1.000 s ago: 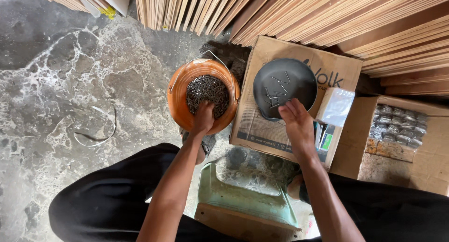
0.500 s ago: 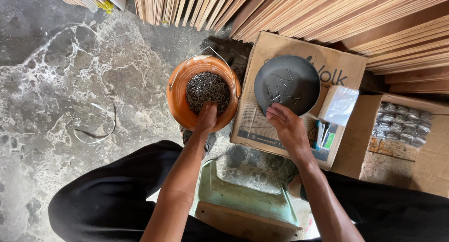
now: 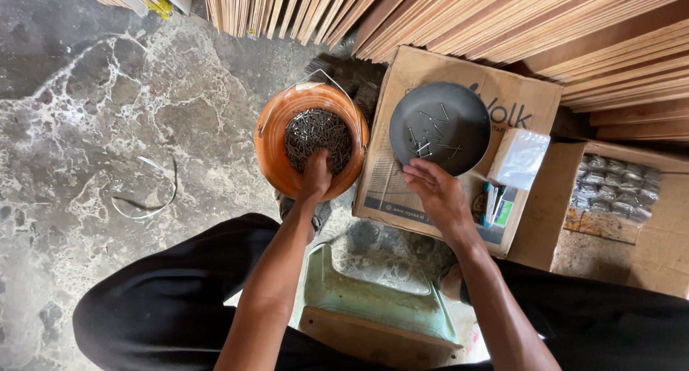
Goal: The person sits on a low stool and transfers small metal nails from an orange bucket into a black pan placed on a cardboard box. They use both hands to scoop and place the nails, continuing the process until the pan is filled.
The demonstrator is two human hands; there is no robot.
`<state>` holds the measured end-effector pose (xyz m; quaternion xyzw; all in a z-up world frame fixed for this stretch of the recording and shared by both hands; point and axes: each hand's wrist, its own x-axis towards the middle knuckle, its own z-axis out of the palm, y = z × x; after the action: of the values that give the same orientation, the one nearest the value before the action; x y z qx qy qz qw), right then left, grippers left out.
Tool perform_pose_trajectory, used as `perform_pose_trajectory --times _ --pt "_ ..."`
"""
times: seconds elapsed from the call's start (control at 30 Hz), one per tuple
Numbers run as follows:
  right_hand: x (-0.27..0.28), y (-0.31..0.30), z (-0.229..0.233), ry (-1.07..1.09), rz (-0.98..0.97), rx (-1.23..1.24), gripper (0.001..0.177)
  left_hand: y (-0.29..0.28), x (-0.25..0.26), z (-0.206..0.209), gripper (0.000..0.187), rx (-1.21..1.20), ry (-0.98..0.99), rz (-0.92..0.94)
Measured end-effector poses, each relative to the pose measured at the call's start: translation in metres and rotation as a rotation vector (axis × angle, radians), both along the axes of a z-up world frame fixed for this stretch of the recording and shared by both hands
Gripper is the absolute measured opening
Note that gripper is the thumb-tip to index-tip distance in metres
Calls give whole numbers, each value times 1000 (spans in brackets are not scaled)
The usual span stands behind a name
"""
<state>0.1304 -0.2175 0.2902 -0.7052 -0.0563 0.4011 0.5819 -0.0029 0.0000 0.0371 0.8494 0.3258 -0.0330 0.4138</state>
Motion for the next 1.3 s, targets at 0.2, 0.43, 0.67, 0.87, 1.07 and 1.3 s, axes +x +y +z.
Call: perform_pose_trajectory --times 0.2,0.43,0.67,0.87,1.07,1.3 --pt "1 1 7 -41 36 -8 42 -21 29 64 10 81 -237 149" --pt "-3 9 37 -76 -11 14 39 -88 69 204 29 139 -595 -42" --pt "9 -1 -28 399 -350 378 47 -122 78 258 24 154 -760 -358" --pt "13 1 7 419 -485 328 48 -79 79 226 22 83 -708 -4" --pt "20 -4 -7 250 -414 272 66 -9 38 57 22 114 -429 209" --pt "13 2 11 168 -347 181 62 -4 5 1 33 -41 -59 -17"
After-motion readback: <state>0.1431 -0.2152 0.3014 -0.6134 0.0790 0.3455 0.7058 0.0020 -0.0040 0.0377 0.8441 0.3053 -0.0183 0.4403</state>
